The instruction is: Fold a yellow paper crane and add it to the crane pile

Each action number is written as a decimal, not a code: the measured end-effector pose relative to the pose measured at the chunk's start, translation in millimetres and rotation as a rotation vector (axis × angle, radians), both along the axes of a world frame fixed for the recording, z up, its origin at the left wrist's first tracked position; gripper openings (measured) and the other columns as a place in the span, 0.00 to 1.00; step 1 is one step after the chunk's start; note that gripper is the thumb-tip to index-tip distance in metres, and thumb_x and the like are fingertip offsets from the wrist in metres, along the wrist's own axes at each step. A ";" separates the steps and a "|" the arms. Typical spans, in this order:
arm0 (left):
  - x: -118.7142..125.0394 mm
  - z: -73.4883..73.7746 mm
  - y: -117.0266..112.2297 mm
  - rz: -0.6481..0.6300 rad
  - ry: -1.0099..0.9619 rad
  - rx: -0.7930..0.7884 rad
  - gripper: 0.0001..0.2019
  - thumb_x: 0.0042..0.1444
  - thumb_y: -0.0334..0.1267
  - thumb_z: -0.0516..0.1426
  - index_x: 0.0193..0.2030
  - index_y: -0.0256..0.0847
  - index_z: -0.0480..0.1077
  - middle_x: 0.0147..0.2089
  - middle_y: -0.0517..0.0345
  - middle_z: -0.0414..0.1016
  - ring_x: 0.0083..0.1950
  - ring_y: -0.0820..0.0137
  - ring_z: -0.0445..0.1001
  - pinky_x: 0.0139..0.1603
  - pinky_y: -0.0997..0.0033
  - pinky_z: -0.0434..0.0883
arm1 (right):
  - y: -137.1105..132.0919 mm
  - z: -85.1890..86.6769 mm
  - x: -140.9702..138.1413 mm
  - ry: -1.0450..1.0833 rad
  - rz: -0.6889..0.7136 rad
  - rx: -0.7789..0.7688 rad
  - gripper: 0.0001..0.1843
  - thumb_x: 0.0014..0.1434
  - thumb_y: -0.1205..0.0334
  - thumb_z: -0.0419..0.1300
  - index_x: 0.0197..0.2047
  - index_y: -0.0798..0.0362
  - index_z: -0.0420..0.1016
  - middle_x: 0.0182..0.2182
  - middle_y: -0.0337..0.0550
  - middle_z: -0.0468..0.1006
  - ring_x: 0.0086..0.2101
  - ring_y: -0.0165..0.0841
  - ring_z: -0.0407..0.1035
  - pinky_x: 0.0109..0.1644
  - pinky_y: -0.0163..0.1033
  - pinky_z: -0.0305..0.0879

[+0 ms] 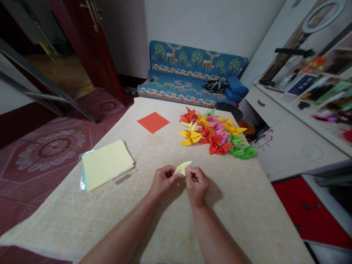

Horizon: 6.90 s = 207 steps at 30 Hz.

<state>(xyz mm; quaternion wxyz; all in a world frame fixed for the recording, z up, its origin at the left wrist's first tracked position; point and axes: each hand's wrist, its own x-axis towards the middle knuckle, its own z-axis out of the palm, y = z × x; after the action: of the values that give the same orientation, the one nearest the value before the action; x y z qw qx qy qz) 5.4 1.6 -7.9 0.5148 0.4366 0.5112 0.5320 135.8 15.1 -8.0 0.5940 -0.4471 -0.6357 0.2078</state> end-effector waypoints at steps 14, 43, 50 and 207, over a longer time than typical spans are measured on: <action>-14.5 8.5 1.0 -0.041 -0.151 -0.008 0.14 0.47 0.44 0.62 0.34 0.33 0.78 0.27 0.54 0.76 0.26 0.73 0.67 0.27 0.76 0.61 | 9.1 -4.5 1.1 0.311 0.310 -0.461 0.19 0.61 0.49 0.48 0.49 0.46 0.72 0.42 0.42 0.77 0.42 0.36 0.71 0.44 0.39 0.67; -11.9 -1.9 9.0 0.197 0.468 0.039 0.15 0.50 0.44 0.55 0.20 0.35 0.70 0.19 0.61 0.66 0.22 0.75 0.61 0.23 0.77 0.57 | 18.9 -14.6 10.1 -0.163 -0.251 -0.420 0.10 0.50 0.55 0.58 0.23 0.51 0.65 0.17 0.33 0.67 0.19 0.28 0.60 0.23 0.31 0.54; -14.6 0.3 11.3 0.200 0.630 0.061 0.15 0.52 0.43 0.54 0.21 0.36 0.71 0.19 0.60 0.67 0.22 0.74 0.63 0.24 0.76 0.56 | 17.0 -3.9 11.8 -0.520 -0.302 -0.440 0.07 0.50 0.59 0.57 0.23 0.50 0.67 0.18 0.35 0.70 0.21 0.30 0.62 0.25 0.33 0.49; -24.0 2.0 20.5 -0.194 -0.578 -0.263 0.09 0.49 0.37 0.63 0.31 0.31 0.75 0.27 0.55 0.73 0.24 0.79 0.68 0.25 0.81 0.63 | 21.0 3.2 4.9 0.993 0.537 -0.906 0.17 0.41 0.63 0.68 0.26 0.52 0.61 0.16 0.25 0.56 0.15 0.19 0.48 0.19 0.26 0.46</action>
<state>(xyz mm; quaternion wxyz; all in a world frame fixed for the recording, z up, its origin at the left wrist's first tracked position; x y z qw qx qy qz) -18.5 22.1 -6.0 0.7388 0.2437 0.3644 0.5119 140.7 36.1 -4.8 0.4975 -0.3308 -0.2304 0.7680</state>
